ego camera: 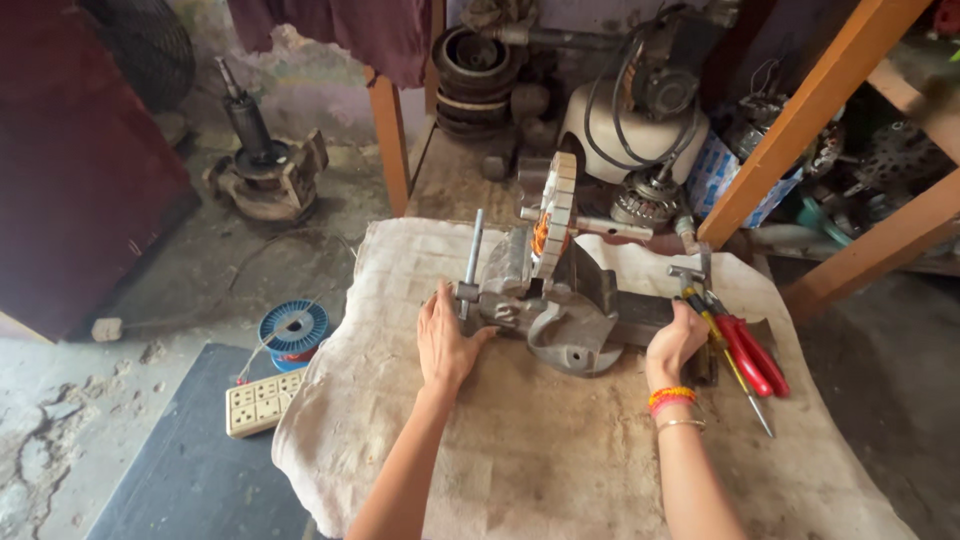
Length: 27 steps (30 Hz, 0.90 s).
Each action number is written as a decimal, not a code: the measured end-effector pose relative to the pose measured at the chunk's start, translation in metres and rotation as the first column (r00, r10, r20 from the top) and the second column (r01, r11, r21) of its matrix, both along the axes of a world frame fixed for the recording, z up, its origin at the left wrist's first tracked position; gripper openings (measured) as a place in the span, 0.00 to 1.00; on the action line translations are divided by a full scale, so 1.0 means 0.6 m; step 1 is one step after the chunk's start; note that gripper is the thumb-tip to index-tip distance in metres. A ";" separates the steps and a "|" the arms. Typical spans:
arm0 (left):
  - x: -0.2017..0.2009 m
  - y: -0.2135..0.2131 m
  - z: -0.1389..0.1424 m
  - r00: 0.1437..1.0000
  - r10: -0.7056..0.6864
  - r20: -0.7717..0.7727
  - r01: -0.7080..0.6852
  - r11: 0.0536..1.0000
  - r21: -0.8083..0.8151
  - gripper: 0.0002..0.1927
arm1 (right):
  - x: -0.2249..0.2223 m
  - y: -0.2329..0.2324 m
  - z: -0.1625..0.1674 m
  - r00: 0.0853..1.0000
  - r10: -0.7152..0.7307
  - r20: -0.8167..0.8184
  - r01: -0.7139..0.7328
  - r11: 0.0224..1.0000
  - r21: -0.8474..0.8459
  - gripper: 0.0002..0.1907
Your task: The person sits at a workbench with a motor rotor clamped in a bench vise and inserts small green wedges one at a time into slots around the rotor, pressing each into place by hand and working around the circumference. They occasionally steady the rotor with one hand while fitting a piece with the other.
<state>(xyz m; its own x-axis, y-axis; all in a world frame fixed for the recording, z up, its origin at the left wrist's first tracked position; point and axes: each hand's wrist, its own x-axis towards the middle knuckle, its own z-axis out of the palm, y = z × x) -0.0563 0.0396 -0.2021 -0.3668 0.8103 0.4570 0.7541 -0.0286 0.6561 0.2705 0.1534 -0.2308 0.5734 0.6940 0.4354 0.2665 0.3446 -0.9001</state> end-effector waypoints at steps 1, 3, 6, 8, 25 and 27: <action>0.000 0.000 0.000 1.000 -0.016 -0.012 0.016 1.000 -0.008 0.55 | 0.001 0.000 0.004 1.000 0.013 0.007 -0.013 0.999 0.038 0.22; 0.001 0.001 0.001 0.998 -0.044 -0.043 0.043 0.999 -0.025 0.51 | -0.001 0.003 0.014 0.999 0.044 0.016 -0.046 0.993 0.112 0.18; 0.001 -0.002 0.003 0.998 -0.054 0.017 0.055 0.992 -0.114 0.50 | -0.001 0.008 0.033 0.992 0.117 0.039 -0.120 0.986 0.114 0.17; 0.003 -0.005 0.004 0.998 -0.059 -0.002 0.059 0.997 -0.053 0.48 | -0.001 0.010 0.043 0.991 0.134 -0.012 -0.132 0.987 0.089 0.20; 0.000 -0.009 0.011 0.992 -0.041 -0.123 0.038 0.999 -0.031 0.53 | -0.014 -0.016 0.031 0.996 0.021 0.091 -0.025 0.999 0.046 0.18; 0.003 -0.011 0.010 0.996 -0.041 -0.083 0.033 0.995 -0.091 0.51 | -0.012 -0.020 0.027 0.998 0.030 0.046 -0.031 0.999 0.034 0.18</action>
<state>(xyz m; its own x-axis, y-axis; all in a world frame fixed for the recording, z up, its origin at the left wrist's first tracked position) -0.0547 0.0330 -0.1959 -0.2991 0.8616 0.4100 0.8066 -0.0012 0.5911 0.2634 0.1415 -0.2146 0.5311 0.6949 0.4849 0.2961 0.3839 -0.8746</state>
